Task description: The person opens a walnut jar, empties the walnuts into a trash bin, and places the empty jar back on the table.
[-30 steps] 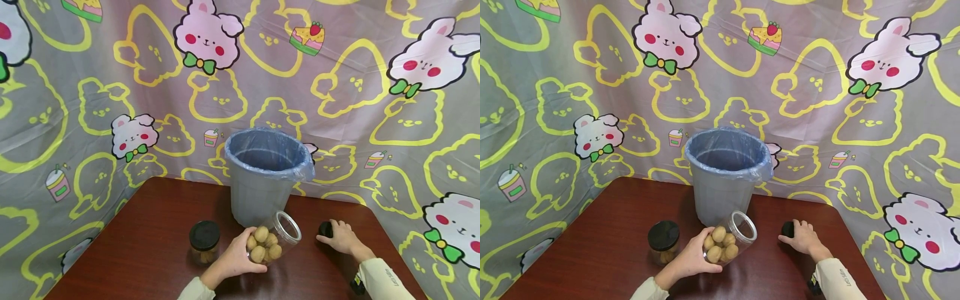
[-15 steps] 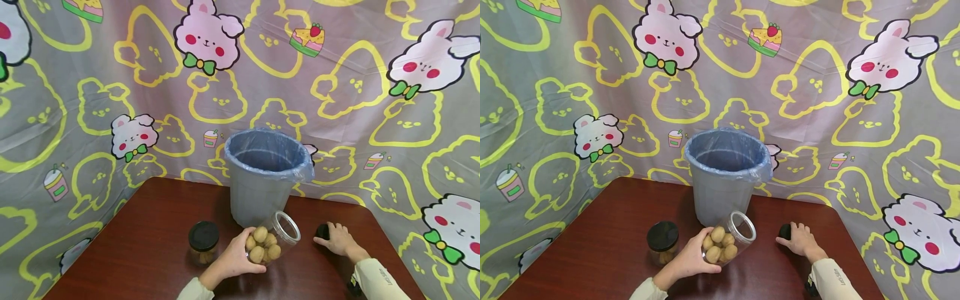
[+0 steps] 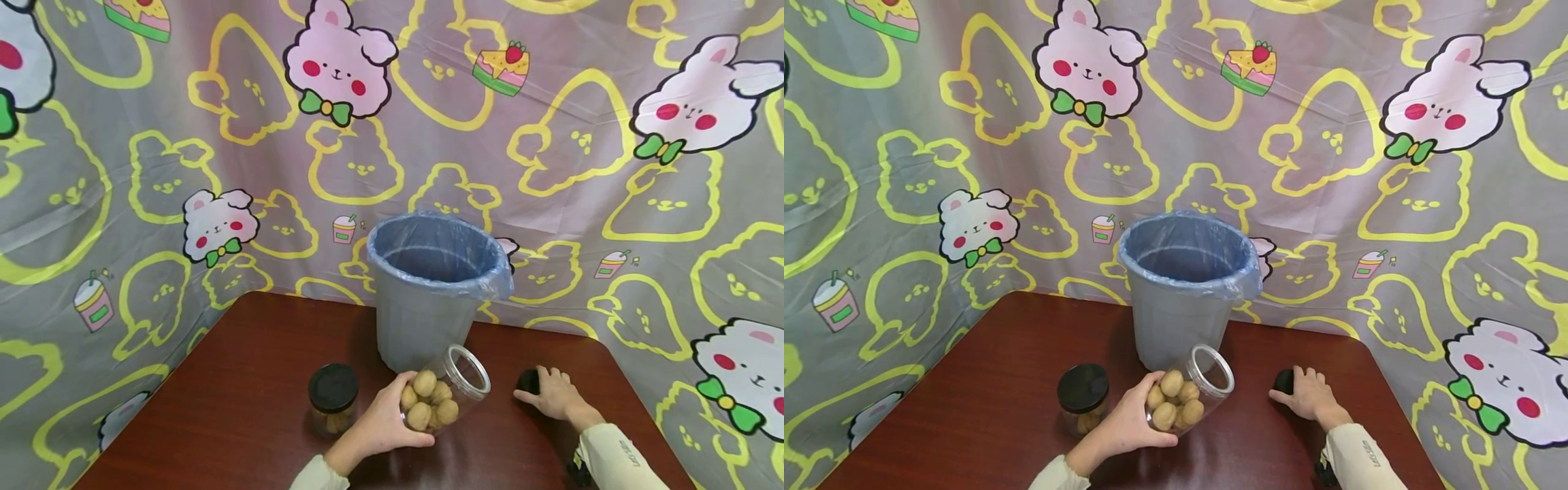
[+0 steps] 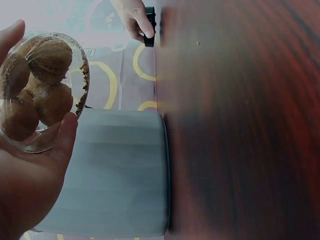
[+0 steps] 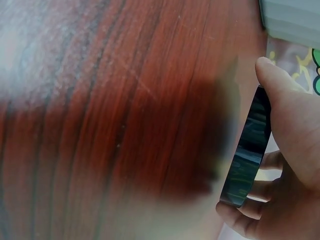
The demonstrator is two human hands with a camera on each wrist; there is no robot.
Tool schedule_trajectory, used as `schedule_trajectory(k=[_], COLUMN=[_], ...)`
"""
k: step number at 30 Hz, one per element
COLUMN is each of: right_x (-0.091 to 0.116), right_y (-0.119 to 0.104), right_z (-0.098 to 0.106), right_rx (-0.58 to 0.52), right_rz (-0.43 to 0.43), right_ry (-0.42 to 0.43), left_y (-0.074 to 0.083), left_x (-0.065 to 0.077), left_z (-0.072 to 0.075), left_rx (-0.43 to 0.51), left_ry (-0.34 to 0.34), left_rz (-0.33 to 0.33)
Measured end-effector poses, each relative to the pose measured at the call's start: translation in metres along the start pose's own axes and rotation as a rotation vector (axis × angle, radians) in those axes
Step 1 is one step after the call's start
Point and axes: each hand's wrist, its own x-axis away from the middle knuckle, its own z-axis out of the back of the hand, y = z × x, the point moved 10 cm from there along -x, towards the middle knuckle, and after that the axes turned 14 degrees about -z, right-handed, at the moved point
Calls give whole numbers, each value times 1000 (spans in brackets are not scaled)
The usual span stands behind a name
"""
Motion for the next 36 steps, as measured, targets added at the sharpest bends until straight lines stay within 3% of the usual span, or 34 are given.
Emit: schedule_trajectory(k=[36], right_x=[-5], right_y=[2], right_z=[-9], right_rx=[94], right_rz=[11], right_ry=[20], left_y=[4], left_x=[-3], left_z=[7], left_rx=[-22], left_ry=[17], left_rz=[-12])
